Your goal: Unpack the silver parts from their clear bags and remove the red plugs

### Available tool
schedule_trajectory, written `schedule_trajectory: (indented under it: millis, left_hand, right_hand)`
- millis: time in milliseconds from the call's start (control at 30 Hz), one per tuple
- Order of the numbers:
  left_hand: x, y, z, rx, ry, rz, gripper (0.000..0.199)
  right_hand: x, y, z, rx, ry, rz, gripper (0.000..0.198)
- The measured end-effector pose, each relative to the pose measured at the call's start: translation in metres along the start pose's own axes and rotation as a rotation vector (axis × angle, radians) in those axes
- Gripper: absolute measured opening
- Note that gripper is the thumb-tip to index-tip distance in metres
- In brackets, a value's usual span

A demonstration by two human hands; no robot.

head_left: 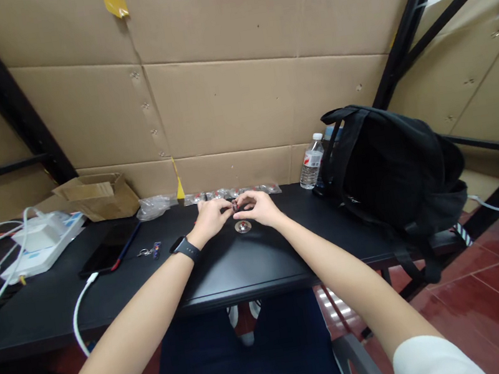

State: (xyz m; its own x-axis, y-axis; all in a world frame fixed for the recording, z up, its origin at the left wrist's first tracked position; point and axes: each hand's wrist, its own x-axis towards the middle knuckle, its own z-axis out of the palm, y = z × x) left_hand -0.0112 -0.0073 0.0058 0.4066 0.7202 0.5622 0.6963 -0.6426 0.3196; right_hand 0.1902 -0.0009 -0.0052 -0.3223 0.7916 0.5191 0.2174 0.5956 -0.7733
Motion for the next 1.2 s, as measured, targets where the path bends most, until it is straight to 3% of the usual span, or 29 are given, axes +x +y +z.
schedule_trajectory:
  millis: [167, 300, 633, 833, 1000, 1200]
  left_hand:
    - [0.0, 0.003, -0.005, 0.024, 0.044, -0.009, 0.019]
    - [0.0, 0.001, -0.007, -0.014, 0.051, -0.016, 0.018]
    - [0.0, -0.006, -0.002, 0.058, 0.06, 0.062, 0.016]
    - [0.001, -0.009, -0.004, 0.013, 0.003, 0.092, 0.016]
    - [0.003, -0.012, -0.011, -0.16, 0.053, 0.114, 0.031]
    - [0.001, -0.011, -0.012, -0.227, -0.161, 0.25, 0.026]
  right_hand:
    - [0.004, 0.0, -0.006, 0.003, -0.009, -0.041, 0.038]
    - [0.006, -0.001, -0.013, -0.108, -0.056, -0.088, 0.02]
    - [0.001, -0.002, -0.005, -0.233, -0.03, -0.075, 0.013]
    - [0.001, -0.006, -0.005, -0.24, -0.059, -0.093, 0.008]
    - [0.001, -0.004, -0.005, -0.281, -0.072, -0.071, 0.008]
    - [0.002, -0.003, -0.004, -0.206, -0.124, -0.03, 0.005]
